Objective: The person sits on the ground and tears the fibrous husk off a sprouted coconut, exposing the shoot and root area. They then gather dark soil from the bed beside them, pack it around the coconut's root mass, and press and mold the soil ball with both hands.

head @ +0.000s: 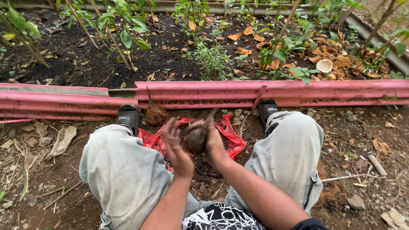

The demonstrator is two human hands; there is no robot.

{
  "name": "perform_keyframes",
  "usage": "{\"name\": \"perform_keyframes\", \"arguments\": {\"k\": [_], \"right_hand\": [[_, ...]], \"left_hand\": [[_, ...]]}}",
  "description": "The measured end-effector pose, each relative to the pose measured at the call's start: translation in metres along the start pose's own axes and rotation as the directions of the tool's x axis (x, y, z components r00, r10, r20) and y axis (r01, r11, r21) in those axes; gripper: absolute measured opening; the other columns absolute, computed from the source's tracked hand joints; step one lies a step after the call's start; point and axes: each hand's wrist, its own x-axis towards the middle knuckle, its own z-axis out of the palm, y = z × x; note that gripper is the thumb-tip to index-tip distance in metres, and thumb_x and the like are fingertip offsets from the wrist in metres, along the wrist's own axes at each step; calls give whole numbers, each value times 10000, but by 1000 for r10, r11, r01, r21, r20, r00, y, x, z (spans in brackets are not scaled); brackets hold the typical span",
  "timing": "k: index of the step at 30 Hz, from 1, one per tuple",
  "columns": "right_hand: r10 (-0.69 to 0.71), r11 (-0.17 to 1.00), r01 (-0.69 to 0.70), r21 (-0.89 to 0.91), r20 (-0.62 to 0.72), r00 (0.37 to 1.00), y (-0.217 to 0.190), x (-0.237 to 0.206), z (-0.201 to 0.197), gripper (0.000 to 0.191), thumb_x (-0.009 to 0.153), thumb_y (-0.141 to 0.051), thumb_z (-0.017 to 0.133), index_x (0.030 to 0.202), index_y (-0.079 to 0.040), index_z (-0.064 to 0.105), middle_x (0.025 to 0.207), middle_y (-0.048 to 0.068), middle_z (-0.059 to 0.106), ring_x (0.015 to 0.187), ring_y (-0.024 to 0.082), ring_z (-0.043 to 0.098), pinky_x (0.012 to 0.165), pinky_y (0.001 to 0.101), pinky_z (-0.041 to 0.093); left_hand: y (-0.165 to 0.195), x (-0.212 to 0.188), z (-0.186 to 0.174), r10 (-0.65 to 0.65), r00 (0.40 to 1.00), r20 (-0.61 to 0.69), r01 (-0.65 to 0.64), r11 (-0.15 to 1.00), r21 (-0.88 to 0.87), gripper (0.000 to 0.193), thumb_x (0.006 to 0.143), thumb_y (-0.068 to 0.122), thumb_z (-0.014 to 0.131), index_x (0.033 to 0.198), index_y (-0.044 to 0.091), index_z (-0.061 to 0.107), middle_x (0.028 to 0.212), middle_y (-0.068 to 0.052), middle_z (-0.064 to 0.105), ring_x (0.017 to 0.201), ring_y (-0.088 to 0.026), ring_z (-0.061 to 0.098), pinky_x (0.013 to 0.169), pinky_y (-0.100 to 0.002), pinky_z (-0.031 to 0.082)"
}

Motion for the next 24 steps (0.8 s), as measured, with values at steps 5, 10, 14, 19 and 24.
{"name": "perform_keyframes", "arguments": {"k": [5, 10, 14, 19, 24], "right_hand": [[-25, 998, 20, 62, 74, 997, -28, -14, 17, 833, 958, -709, 289, 1618, -213, 176, 1552, 175, 370, 1417, 332, 429, 1186, 489, 352], [-190, 902, 227, -366, 135, 973, -36, -11, 16, 871, 1020, -748, 187, 1671, -170, 188, 1554, 167, 398, 1498, 300, 356, 1262, 452, 245], [-336, 830, 323, -455, 55, 940, -45, 7, 2, 894, 1038, -776, 185, 1637, -116, 253, 1686, 135, 306, 1588, 258, 251, 1306, 422, 154], [-46, 957, 139, -253, 342, 939, -33, -2, -2, 942, 968, -779, 222, 1569, -72, 389, 1611, 116, 360, 1484, 238, 381, 1222, 411, 334], [-49, 971, 110, -214, 272, 961, 7, -15, -6, 786, 1075, -677, 348, 1195, 17, 698, 1165, 119, 678, 1085, 168, 631, 975, 334, 500]], "left_hand": [[-6, -6, 6, 55, 991, 118, -70, 990, 125, 637, 1019, 482, 590, 1452, 34, 457, 1384, -166, 541, 1294, -258, 527, 1120, -400, 406], [-11, 0, -5, -253, 967, 31, 255, 964, -80, 478, 962, 334, 736, 1293, 25, 582, 1221, -206, 655, 1094, -256, 635, 981, -377, 517], [-2, -8, -9, -12, 949, 316, 38, 996, -76, 515, 1018, 421, 667, 1357, 44, 572, 1421, -194, 602, 1394, -294, 533, 1177, -436, 428], [6, -15, 5, 133, 960, 247, -112, 989, -96, 896, 1002, 642, 499, 1618, 51, 227, 1681, -170, 227, 1573, -307, 229, 1258, -496, 231], [0, -1, -10, 151, 983, -106, -125, 968, 219, 888, 1064, 730, 194, 1611, 36, 276, 1683, -173, 287, 1594, -329, 238, 1314, -498, 143]]}}
